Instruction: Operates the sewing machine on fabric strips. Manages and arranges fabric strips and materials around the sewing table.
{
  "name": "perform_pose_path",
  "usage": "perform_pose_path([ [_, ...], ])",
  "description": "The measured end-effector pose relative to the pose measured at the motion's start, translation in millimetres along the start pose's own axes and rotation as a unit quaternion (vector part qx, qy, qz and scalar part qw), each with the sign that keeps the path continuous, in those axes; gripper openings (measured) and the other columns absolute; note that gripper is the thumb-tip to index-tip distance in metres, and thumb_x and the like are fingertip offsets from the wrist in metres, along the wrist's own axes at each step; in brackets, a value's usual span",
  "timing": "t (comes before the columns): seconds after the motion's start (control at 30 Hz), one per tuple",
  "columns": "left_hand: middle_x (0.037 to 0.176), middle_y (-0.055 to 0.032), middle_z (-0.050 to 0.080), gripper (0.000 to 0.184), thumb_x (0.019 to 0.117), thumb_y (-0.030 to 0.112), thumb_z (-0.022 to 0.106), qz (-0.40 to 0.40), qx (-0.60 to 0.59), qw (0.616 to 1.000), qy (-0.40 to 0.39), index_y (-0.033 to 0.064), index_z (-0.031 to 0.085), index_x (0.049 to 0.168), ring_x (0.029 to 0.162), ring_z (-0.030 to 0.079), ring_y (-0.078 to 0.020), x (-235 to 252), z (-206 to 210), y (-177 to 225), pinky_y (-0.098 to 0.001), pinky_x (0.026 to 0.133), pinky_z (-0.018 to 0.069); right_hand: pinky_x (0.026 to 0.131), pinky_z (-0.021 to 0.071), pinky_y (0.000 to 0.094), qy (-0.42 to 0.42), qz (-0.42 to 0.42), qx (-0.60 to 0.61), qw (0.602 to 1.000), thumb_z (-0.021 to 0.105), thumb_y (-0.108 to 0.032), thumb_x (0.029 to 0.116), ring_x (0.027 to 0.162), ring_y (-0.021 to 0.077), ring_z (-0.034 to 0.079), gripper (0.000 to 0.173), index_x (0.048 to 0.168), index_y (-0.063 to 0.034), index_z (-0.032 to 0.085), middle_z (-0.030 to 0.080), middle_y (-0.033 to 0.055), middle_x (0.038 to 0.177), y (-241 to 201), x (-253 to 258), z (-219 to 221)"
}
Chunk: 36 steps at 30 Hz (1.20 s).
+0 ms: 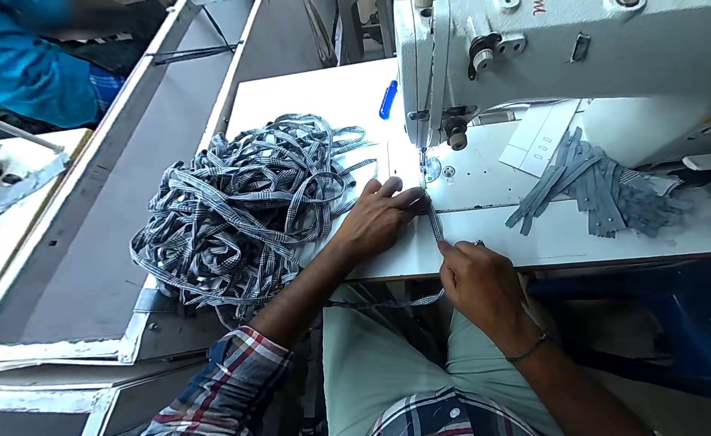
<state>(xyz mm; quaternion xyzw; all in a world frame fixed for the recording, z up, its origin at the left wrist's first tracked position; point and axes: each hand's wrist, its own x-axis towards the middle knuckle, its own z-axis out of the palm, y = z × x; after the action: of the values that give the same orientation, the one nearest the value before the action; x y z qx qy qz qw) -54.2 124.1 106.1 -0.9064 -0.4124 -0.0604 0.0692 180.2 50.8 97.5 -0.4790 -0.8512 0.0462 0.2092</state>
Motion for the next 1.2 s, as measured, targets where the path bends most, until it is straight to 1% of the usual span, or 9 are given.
perform_pose_path([
  [0.1, 0.150, 0.0056, 0.055, 0.042, 0.1000, 0.010, 0.047, -0.008, -0.007, 1.000, 0.000, 0.0237, 0.068, 0.134, 0.121, 0.053, -0.0281, 0.4, 2.1, -2.9, -0.0472, 0.087, 0.0425, 0.054, 0.0504, 0.0376, -0.002, -0.001, 0.000, 1.000, 0.060, -0.012, 0.0940, 0.068, 0.0235, 0.064, 0.030, 0.119, -0.0063, 0.076, 0.065, 0.0070, 0.079, -0.6, 4.6, 0.4],
  [0.27, 0.154, 0.0082, 0.052, 0.044, 0.1008, 0.010, 0.047, -0.031, 0.003, 0.999, -0.014, 0.0261, 0.066, 0.137, 0.121, 0.054, -0.0281, 2.0, 1.4, -6.9, -0.0481, 0.085, 0.0429, 0.055, 0.0510, 0.0370, -0.014, 0.000, -0.004, 1.000, 0.059, -0.012, 0.0942, 0.069, 0.0228, 0.065, 0.030, 0.118, -0.0068, 0.076, 0.066, 0.0064, 0.080, -0.3, 14.3, 2.7],
  [0.43, 0.154, 0.0091, 0.051, 0.050, 0.1010, 0.007, 0.046, -0.035, 0.011, 0.999, -0.014, 0.0281, 0.060, 0.144, 0.119, 0.055, -0.0274, 4.5, 2.6, -13.5, -0.0470, 0.084, 0.0429, 0.054, 0.0510, 0.0368, -0.012, 0.005, 0.004, 1.000, 0.058, -0.012, 0.0935, 0.067, 0.0224, 0.064, 0.031, 0.118, -0.0075, 0.077, 0.065, 0.0064, 0.077, 0.2, 23.5, 5.4],
  [0.57, 0.156, 0.0100, 0.049, 0.050, 0.1011, 0.008, 0.046, -0.037, 0.010, 0.999, -0.017, 0.0283, 0.061, 0.144, 0.121, 0.054, -0.0273, 6.0, 2.6, -17.2, -0.0476, 0.086, 0.0429, 0.055, 0.0514, 0.0367, -0.011, 0.008, 0.006, 1.000, 0.058, -0.012, 0.0940, 0.066, 0.0221, 0.065, 0.031, 0.118, -0.0068, 0.076, 0.066, 0.0066, 0.078, -0.6, 27.9, 7.4],
  [0.67, 0.155, 0.0109, 0.049, 0.051, 0.1012, 0.007, 0.045, -0.039, 0.019, 0.999, -0.014, 0.0296, 0.061, 0.144, 0.119, 0.055, -0.0267, 8.3, 4.5, -20.1, -0.0468, 0.084, 0.0425, 0.055, 0.0512, 0.0369, -0.010, 0.009, 0.008, 1.000, 0.057, -0.011, 0.0941, 0.066, 0.0223, 0.065, 0.032, 0.120, -0.0062, 0.076, 0.066, 0.0071, 0.078, -1.6, 31.2, 9.5],
  [0.93, 0.156, 0.0095, 0.048, 0.056, 0.1017, 0.004, 0.045, -0.048, 0.017, 0.998, -0.034, 0.0325, 0.055, 0.149, 0.116, 0.055, -0.0277, 15.4, 3.1, -29.0, -0.0480, 0.081, 0.0425, 0.055, 0.0510, 0.0371, -0.014, 0.016, 0.007, 1.000, 0.057, -0.012, 0.0947, 0.065, 0.0223, 0.065, 0.032, 0.119, -0.0061, 0.076, 0.066, 0.0072, 0.077, -2.7, 40.2, 12.1],
  [1.03, 0.155, 0.0065, 0.050, 0.056, 0.1024, 0.004, 0.045, -0.047, 0.013, 0.998, -0.034, 0.0315, 0.055, 0.150, 0.116, 0.055, -0.0299, 16.9, 3.8, -33.1, -0.0494, 0.082, 0.0438, 0.054, 0.0514, 0.0386, -0.015, 0.018, 0.013, 1.000, 0.057, -0.012, 0.0947, 0.065, 0.0233, 0.065, 0.030, 0.117, -0.0051, 0.076, 0.066, 0.0080, 0.077, -2.9, 42.9, 12.9],
  [1.13, 0.151, 0.0046, 0.053, 0.054, 0.1018, 0.004, 0.046, -0.041, 0.019, 0.999, -0.026, 0.0298, 0.056, 0.148, 0.113, 0.056, -0.0300, 17.3, 3.6, -34.6, -0.0492, 0.081, 0.0439, 0.055, 0.0523, 0.0389, -0.014, 0.023, 0.006, 1.000, 0.057, -0.012, 0.0950, 0.066, 0.0236, 0.066, 0.031, 0.119, -0.0049, 0.076, 0.067, 0.0085, 0.078, -4.4, 43.7, 13.4],
  [1.2, 0.148, 0.0030, 0.055, 0.050, 0.1020, 0.004, 0.045, -0.034, 0.020, 0.999, -0.017, 0.0272, 0.060, 0.144, 0.113, 0.056, -0.0300, 15.9, 0.4, -29.6, -0.0486, 0.082, 0.0430, 0.054, 0.0520, 0.0385, -0.013, 0.023, 0.001, 1.000, 0.057, -0.012, 0.0957, 0.065, 0.0239, 0.065, 0.030, 0.118, -0.0049, 0.076, 0.067, 0.0084, 0.078, -5.2, 44.0, 14.1],
])
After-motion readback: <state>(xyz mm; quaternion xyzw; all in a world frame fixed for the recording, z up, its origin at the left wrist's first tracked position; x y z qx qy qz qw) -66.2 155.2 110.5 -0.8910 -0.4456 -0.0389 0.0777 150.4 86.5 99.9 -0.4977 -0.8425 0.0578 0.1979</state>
